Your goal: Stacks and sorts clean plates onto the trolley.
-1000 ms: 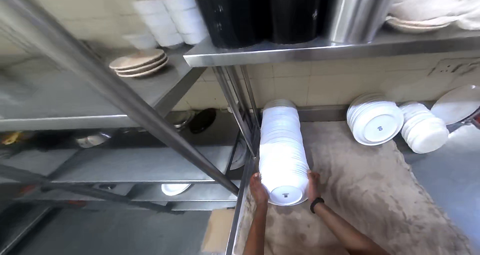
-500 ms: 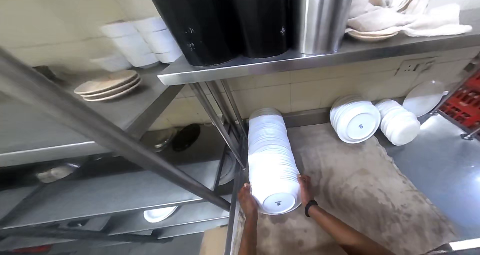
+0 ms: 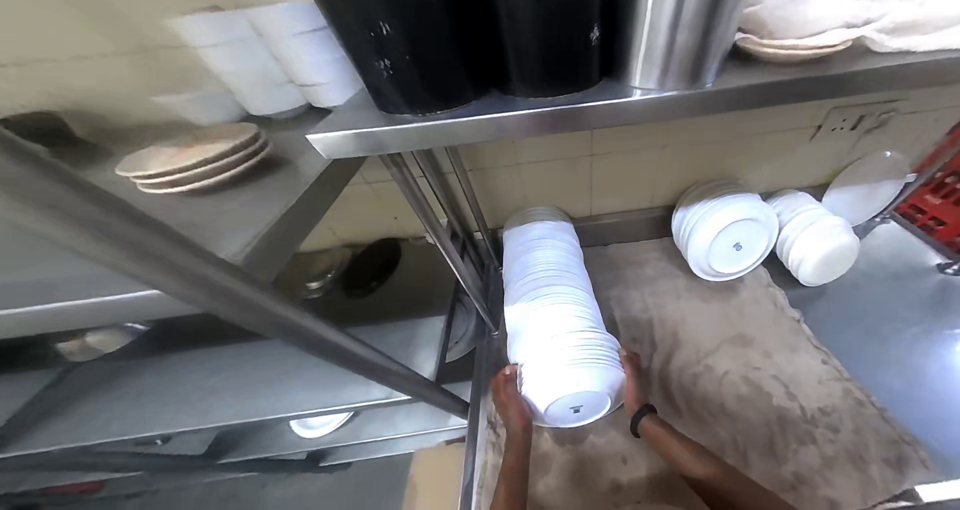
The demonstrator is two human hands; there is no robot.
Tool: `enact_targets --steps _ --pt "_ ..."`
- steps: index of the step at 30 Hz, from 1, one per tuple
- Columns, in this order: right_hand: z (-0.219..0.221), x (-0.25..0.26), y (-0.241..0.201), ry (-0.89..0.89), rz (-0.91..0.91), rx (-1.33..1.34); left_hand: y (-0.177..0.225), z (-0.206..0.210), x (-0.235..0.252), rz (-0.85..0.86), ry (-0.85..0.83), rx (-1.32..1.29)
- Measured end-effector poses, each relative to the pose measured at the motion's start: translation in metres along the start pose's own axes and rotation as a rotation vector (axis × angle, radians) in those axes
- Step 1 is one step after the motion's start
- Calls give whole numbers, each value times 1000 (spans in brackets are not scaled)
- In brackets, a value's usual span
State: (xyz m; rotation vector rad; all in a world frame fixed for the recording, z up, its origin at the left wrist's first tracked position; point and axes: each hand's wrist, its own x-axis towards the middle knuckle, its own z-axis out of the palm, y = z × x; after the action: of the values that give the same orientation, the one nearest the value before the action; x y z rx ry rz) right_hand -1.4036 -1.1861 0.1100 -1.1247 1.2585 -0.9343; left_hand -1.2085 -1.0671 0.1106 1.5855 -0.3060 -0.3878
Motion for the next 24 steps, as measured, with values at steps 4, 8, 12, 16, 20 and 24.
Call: enact_targets --steps 4,8,12,16,20,24 --pt "-7 -9 10 -29 -37 104 -4 -8 -12 60 -57 -109" --pt "-10 -16 28 -53 -19 222 -21 -19 -22 74 -107 -230" --pt "-9 -26 36 -99 129 386 -35 -30 -31 65 -143 -312" --pt "-3 -34 38 -97 342 708 -38 -37 -35 26 -204 -380" --pt "-5 -36 32 -144 358 725 -33 -34 -42 -16 -161 -388" --pt "-12 -28 32 -143 375 745 -33 -27 -51 35 -134 -367"
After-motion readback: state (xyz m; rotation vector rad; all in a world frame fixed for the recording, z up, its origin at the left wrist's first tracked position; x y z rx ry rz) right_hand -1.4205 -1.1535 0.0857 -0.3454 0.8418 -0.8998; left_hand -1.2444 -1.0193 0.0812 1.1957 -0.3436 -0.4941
